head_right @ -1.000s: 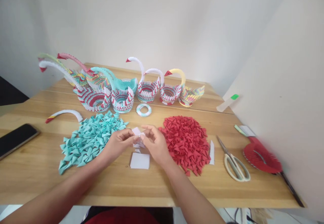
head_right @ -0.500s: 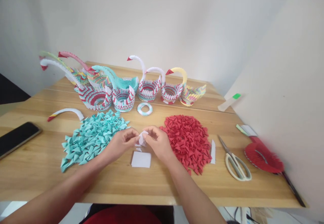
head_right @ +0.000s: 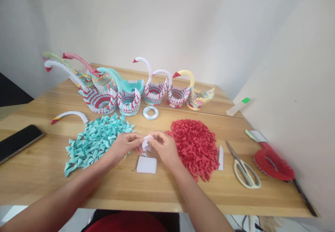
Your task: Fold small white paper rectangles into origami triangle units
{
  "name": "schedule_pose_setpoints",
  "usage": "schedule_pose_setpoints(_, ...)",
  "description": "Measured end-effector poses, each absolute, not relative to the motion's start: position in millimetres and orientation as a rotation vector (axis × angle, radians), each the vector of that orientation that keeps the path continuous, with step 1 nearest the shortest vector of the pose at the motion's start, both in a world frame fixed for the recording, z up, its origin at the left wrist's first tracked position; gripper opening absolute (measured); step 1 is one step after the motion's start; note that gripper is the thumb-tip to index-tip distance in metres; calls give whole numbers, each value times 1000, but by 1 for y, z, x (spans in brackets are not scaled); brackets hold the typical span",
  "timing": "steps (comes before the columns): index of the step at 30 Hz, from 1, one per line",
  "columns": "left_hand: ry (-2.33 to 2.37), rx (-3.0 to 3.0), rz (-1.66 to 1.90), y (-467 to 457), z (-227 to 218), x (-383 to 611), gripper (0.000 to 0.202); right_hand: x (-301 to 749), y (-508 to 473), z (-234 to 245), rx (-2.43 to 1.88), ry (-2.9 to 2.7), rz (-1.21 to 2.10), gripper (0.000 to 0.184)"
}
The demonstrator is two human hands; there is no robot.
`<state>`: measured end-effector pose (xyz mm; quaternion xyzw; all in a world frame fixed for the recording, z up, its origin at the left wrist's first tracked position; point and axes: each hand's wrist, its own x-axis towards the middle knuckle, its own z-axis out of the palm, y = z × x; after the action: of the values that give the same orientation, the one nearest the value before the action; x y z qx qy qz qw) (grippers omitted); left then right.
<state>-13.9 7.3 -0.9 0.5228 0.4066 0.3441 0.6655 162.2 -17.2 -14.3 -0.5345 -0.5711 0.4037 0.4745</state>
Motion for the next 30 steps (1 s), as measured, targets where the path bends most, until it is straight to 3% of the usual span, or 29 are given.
schedule_pose_setpoints(5,939,1151,791,7,0,-13,27,162,-20,-7,-1252,-1663,638,7)
schedule_pose_setpoints(9,864,975,768,8,-2,-15,26,166,-21,-1,-1017,-1978,283,17)
schedule_pose_setpoints(14,740,815,724,10,-4,-19,28,172,-19,-1,-885,-2123,106,24)
schedule_pose_setpoints(25,737,970,750,10,-11,-19,34,172,-20,0,-887,-2112,90,27)
schedule_pose_setpoints(30,796,1022,810,12,-6,-19,33,169,-20,0,-1012,-1955,406,27)
